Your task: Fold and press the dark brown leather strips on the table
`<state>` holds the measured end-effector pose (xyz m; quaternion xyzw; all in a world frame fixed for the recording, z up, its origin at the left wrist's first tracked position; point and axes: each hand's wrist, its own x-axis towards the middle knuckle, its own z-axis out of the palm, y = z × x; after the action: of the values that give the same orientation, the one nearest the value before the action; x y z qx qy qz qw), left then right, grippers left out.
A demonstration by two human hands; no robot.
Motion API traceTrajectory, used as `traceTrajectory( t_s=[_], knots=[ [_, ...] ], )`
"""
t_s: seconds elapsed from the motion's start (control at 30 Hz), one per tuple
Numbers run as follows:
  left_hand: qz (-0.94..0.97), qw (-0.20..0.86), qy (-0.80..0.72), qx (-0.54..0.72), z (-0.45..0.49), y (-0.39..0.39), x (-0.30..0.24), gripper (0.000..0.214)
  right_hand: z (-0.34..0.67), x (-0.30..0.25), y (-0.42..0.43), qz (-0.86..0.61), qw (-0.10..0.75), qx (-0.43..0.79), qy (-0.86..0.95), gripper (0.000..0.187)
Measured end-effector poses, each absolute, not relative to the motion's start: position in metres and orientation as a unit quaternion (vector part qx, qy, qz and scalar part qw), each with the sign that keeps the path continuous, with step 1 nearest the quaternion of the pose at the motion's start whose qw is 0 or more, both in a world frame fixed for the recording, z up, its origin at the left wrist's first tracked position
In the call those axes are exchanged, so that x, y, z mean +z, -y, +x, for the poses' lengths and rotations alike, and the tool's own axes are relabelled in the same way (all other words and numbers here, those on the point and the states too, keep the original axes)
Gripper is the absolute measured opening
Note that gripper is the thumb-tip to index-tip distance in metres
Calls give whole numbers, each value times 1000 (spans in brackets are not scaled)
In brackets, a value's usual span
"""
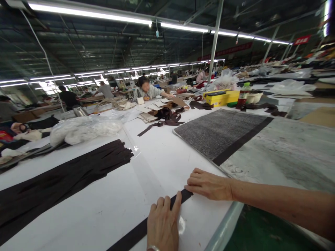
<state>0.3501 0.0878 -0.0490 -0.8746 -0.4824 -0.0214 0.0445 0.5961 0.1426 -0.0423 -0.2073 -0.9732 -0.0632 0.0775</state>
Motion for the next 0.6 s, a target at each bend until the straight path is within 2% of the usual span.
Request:
traceTrajectory(
  t_s=[0.1,0.27,0.37,0.47,0.6],
  knots=[
    [-869,56,489,-44,352,-85,-54,65,599,-38,-137,-230,84,-61,968,30],
    [-855,66,508,-79,349,-81,-61,62,563,-31,-122,-332,156,-14,930,37],
    [-846,71,520,-93,339,-78,-66,57,549,-33,-112,-320,115,32,940,44],
    [-849,63,516,-96,324,-74,-70,60,562,-37,-108,-322,91,17,942,47],
    [-844,42,526,-92,315,-69,-73,69,574,-37,-108,-373,120,-43,919,46]
  ],
)
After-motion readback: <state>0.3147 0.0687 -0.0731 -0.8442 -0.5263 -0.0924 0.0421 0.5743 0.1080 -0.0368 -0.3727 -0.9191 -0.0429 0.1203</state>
